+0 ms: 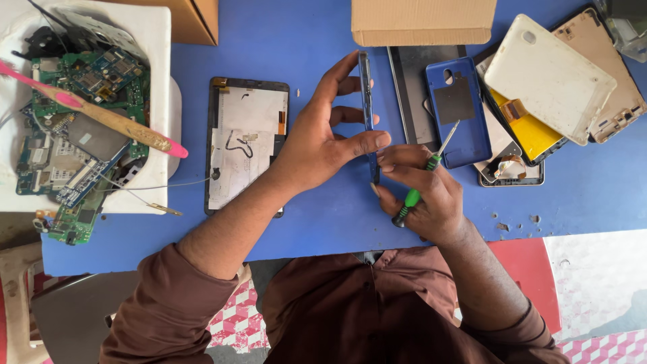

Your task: The person removes the back cover of a blue smartphone, then uses a screwdriver to unscrew and detach internal components. The person continues to manipulate the phone's internals with the screwdriver while other disassembled phone parts remain on the table.

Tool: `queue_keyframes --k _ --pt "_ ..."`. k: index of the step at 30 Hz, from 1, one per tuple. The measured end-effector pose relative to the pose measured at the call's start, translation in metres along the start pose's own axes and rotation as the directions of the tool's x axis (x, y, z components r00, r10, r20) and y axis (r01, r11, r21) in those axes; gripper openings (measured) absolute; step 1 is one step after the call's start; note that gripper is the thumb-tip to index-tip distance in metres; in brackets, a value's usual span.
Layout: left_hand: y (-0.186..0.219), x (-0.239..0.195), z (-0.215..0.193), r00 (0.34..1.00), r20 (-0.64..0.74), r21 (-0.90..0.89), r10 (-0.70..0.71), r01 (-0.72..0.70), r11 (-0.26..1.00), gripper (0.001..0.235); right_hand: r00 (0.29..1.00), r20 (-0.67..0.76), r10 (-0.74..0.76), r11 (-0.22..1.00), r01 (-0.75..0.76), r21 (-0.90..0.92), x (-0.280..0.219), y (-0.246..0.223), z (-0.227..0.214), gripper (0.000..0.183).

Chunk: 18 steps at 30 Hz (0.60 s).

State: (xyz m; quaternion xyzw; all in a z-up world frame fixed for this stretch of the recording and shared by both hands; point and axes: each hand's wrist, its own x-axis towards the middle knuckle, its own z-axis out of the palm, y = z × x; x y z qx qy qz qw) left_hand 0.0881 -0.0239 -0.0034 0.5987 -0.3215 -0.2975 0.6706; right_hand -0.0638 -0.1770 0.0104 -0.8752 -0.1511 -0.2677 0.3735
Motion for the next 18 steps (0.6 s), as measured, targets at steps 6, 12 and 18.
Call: queue_keyframes --k 6,12,18 --pt "0.0031 -0.0002 0.0013 0.997 -0.07 0.085 0.03 -0.024 0.996 0.108 1.0 0.005 0.002 1.0 -0.002 0.005 -0.0033 0.0016 -0.0024 0.043" --pt "0.0006 -0.0006 0.0011 0.996 -0.077 0.064 0.049 -0.044 0.997 0.113 0.999 -0.007 0.042 0.999 -0.041 0.006 -0.0051 0.0019 -0.0041 0.045" --pt "0.001 0.0009 -0.0034 0.998 -0.011 0.026 0.062 -0.062 0.998 0.121 0.999 -0.015 0.044 0.999 -0.044 -0.008 -0.0079 0.0043 -0.004 0.044"
